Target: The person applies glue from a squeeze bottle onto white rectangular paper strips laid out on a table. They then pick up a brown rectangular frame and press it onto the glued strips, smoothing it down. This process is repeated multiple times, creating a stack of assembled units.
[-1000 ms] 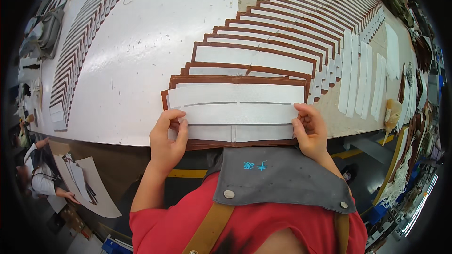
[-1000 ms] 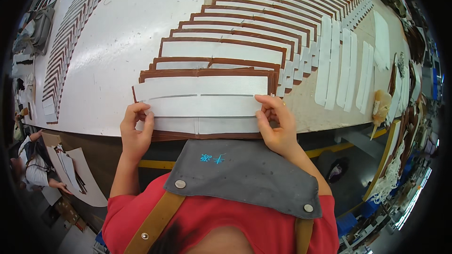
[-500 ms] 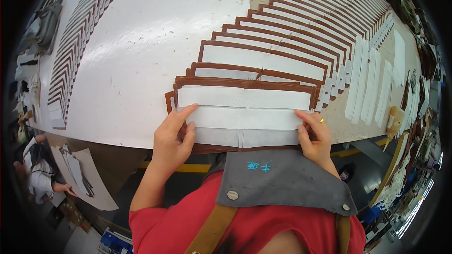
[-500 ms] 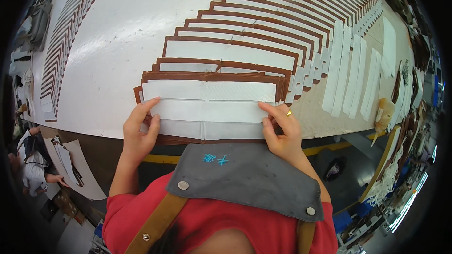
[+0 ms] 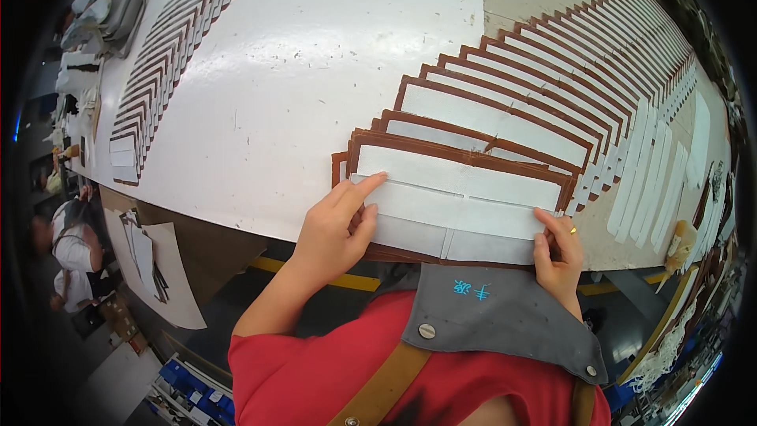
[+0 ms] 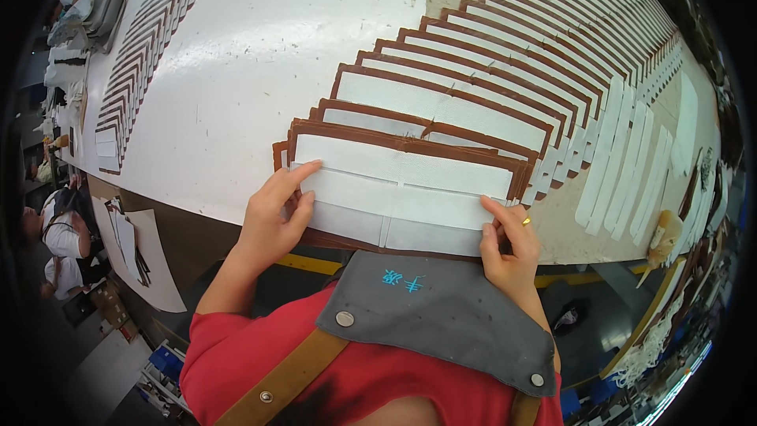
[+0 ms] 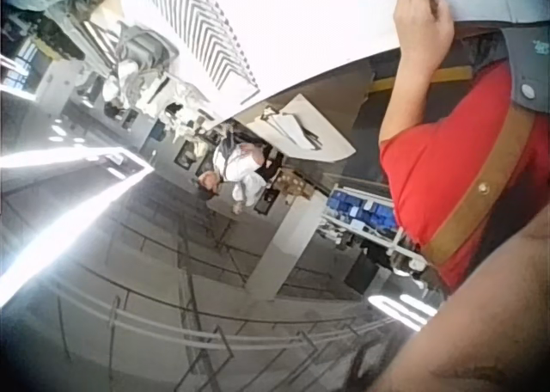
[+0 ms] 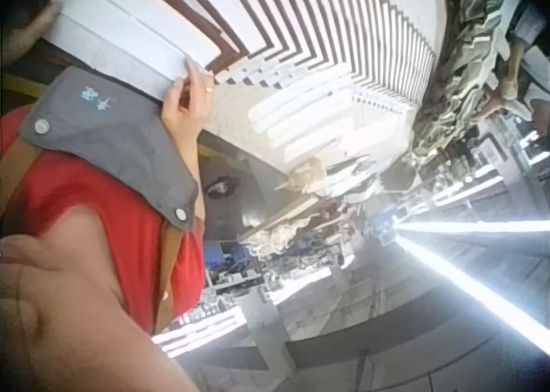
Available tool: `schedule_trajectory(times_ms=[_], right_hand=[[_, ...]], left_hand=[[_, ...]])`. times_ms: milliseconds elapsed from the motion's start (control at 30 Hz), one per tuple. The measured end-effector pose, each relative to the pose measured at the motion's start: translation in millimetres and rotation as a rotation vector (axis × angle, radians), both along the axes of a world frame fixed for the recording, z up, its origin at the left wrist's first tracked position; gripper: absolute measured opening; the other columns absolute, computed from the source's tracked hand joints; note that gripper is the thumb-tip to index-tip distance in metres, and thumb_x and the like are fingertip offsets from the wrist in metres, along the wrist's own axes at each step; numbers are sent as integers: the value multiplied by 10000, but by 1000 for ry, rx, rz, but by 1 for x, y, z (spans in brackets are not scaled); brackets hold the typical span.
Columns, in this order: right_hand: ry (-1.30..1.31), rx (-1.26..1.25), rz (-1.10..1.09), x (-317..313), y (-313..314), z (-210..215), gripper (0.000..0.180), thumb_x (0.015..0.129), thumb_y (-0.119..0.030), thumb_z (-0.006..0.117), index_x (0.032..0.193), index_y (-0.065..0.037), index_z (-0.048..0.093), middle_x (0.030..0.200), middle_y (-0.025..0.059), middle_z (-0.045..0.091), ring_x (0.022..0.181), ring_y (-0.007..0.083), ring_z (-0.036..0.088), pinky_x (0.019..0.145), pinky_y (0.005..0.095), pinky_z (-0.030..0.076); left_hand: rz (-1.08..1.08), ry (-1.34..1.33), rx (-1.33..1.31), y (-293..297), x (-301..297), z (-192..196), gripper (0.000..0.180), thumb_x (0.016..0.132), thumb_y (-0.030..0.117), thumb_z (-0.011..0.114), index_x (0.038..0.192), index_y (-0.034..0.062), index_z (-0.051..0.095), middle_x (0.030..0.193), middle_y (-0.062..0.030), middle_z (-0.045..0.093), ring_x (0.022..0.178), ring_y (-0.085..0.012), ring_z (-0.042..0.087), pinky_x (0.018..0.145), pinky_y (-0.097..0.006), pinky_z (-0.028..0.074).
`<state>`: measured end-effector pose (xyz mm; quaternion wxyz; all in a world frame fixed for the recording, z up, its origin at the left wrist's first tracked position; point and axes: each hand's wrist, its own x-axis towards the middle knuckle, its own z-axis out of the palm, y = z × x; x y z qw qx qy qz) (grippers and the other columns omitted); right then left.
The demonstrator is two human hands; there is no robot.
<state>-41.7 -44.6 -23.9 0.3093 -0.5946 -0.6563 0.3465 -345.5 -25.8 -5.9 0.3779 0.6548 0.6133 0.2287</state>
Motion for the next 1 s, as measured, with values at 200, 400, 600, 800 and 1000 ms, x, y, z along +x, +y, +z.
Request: schedule_trajectory(times_ms=[200, 400, 600, 800, 1000], right_hand=[[26, -21, -27, -3, -1, 3, 352, 733, 80, 556, 1066, -14, 624, 718, 46, 480, 579, 107, 444, 523, 213, 368], [19, 10, 2, -2, 2, 2, 412, 754, 69, 549, 1151, -35, 581, 713, 27, 464, 541, 84, 429, 486, 206, 365], [37, -47, -19, -2, 1, 7, 439, 763, 69, 540, 1188, -40, 560, 733, 29, 469, 545, 81, 438, 489, 210, 379], [-285, 111, -28, 16, 11, 5, 378, 801, 31, 538, 1172, -40, 565, 773, 53, 491, 604, 126, 479, 529, 246, 411], [-122, 184, -91, 11, 33, 19, 244, 813, -9, 570, 1054, -33, 601, 874, 91, 533, 693, 209, 535, 601, 293, 450]], left_hand=[[-70, 121, 51, 5, 1, 2, 398, 797, -17, 551, 1188, 58, 547, 752, -96, 480, 573, -218, 504, 547, -323, 443], [-102, 256, 110, 0, 4, -1, 414, 814, -15, 530, 1219, 70, 534, 740, -107, 500, 595, -245, 516, 573, -342, 446], [-89, 284, 163, -1, 9, -4, 394, 830, -20, 506, 1214, 61, 546, 724, -110, 543, 582, -192, 505, 575, -290, 437], [-96, 366, 217, 2, 7, -4, 308, 819, 1, 535, 1119, 49, 588, 780, -121, 616, 585, -235, 567, 538, -324, 447], [-124, 401, 404, 13, 16, -3, 159, 770, 42, 600, 926, 73, 605, 900, -84, 583, 760, -221, 550, 665, -333, 419]])
